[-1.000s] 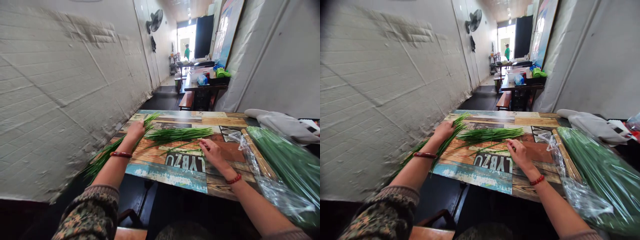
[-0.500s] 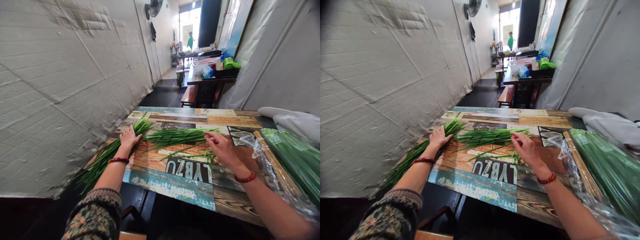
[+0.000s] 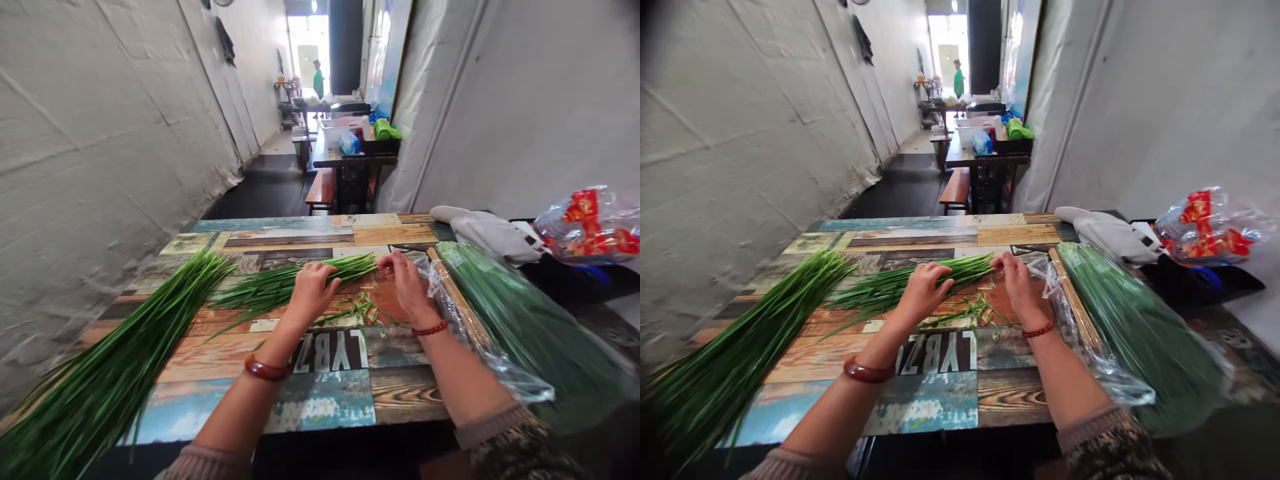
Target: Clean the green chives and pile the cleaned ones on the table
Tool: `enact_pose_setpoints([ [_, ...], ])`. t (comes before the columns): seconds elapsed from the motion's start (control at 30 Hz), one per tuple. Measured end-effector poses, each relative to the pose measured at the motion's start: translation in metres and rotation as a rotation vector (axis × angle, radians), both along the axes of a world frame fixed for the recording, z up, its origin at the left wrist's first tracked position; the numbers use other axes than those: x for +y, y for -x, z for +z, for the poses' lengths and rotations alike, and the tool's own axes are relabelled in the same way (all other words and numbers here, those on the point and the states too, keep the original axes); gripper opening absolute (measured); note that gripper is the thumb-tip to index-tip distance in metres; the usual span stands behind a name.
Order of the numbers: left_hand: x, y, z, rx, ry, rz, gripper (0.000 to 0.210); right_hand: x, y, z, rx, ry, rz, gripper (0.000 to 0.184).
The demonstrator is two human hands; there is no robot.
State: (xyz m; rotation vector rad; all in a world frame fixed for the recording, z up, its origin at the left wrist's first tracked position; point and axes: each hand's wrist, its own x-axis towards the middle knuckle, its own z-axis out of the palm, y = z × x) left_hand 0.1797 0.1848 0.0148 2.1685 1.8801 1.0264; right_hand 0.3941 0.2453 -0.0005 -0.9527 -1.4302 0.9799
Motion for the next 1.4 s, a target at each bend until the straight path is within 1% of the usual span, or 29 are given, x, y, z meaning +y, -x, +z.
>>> enact_pose_setpoints([
  [0.03, 0.003, -0.011, -0.003, 0.005, 0.013, -0.023, 0.013, -0.001, -0.003, 0.003, -0.05, -0.031, 0.053, 0.048],
  [0.07, 0.006, -0.017, -0.005, 0.005, 0.019, -0.035, 0.012, -0.002, -0.005, 0.007, -0.115, -0.066, 0.138, 0.048],
  [0.1, 0.007, -0.02, -0.008, -0.001, 0.017, -0.038, 0.012, -0.004, -0.005, 0.011, -0.192, -0.11, 0.241, 0.045],
  [0.17, 0.008, -0.017, -0.012, -0.033, -0.009, -0.018, 0.011, -0.006, -0.005, 0.014, -0.354, -0.216, 0.416, 0.027],
  [0.2, 0.007, -0.012, -0.014, -0.057, -0.029, 0.0, 0.012, -0.006, -0.004, 0.014, -0.421, -0.271, 0.448, 0.018],
  [0.23, 0.007, -0.007, -0.015, -0.082, -0.047, 0.021, 0.013, -0.005, -0.003, 0.013, -0.472, -0.317, 0.437, 0.015],
  [0.27, 0.006, -0.001, -0.016, -0.107, -0.061, 0.042, 0.014, -0.002, -0.002, 0.01, -0.503, -0.347, 0.383, 0.018],
  [0.3, 0.005, 0.003, -0.016, -0.131, -0.071, 0.061, 0.014, 0.002, -0.003, 0.006, -0.52, -0.36, 0.301, 0.02],
  [0.37, 0.003, 0.01, -0.015, -0.165, -0.074, 0.08, 0.016, 0.011, -0.006, -0.004, -0.551, -0.361, 0.126, 0.018],
  [0.43, 0.002, 0.011, -0.013, -0.194, -0.078, 0.081, 0.017, 0.019, -0.01, -0.014, -0.618, -0.368, 0.007, 0.018],
  [0.47, 0.002, 0.011, -0.013, -0.214, -0.084, 0.078, 0.016, 0.022, -0.012, -0.018, -0.666, -0.375, -0.025, 0.018],
  [0.53, 0.002, 0.009, -0.012, -0.258, -0.087, 0.068, 0.015, 0.025, -0.015, -0.023, -0.775, -0.386, -0.044, 0.018],
  [0.6, 0.002, 0.006, -0.014, -0.291, -0.074, 0.052, 0.014, 0.024, -0.015, -0.026, -0.866, -0.385, -0.05, 0.018],
  [0.67, 0.002, 0.005, -0.016, -0.307, -0.052, 0.038, 0.014, 0.022, -0.014, -0.026, -0.907, -0.375, -0.055, 0.016],
  [0.73, 0.002, 0.004, -0.017, -0.319, -0.048, 0.032, 0.013, 0.021, -0.013, -0.024, -0.881, -0.348, -0.037, 0.011],
  [0.77, 0.002, 0.004, -0.018, -0.322, -0.052, 0.03, 0.013, 0.021, -0.012, -0.022, -0.837, -0.318, -0.005, 0.009],
  [0.83, 0.001, 0.003, -0.017, -0.31, -0.073, 0.025, 0.013, 0.019, -0.011, -0.015, -0.681, -0.209, 0.092, 0.006],
  [0.9, -0.001, 0.001, -0.013, -0.276, -0.102, -0.001, 0.015, 0.014, -0.01, -0.005, -0.454, -0.065, 0.2, 0.008],
  [0.97, -0.005, -0.003, -0.007, -0.239, -0.12, -0.073, 0.02, 0.007, -0.008, 0.004, -0.228, 0.052, 0.286, 0.013],
  [1.07, -0.012, -0.011, 0.002, -0.198, -0.097, -0.206, 0.03, -0.004, -0.004, 0.013, -0.015, 0.131, 0.379, 0.019],
  [1.13, -0.015, -0.014, 0.004, -0.18, -0.045, -0.257, 0.034, -0.009, 0.0, 0.014, 0.057, 0.17, 0.403, 0.021],
  [1.2, -0.016, -0.015, 0.003, -0.179, 0.021, -0.261, 0.035, -0.012, 0.004, 0.013, 0.106, 0.214, 0.389, 0.021],
  [1.23, -0.016, -0.015, 0.002, -0.183, 0.051, -0.252, 0.033, -0.013, 0.006, 0.012, 0.124, 0.231, 0.373, 0.022],
  [1.3, -0.016, -0.012, 0.001, -0.174, 0.087, -0.225, 0.023, -0.014, 0.01, 0.011, 0.132, 0.243, 0.337, 0.022],
  [1.37, -0.016, -0.008, 0.002, -0.117, 0.078, -0.19, 0.015, -0.014, 0.012, 0.01, 0.088, 0.227, 0.315, 0.024],
  [1.4, -0.016, -0.006, 0.004, -0.066, 0.064, -0.168, 0.015, -0.015, 0.013, 0.01, 0.046, 0.206, 0.309, 0.025],
])
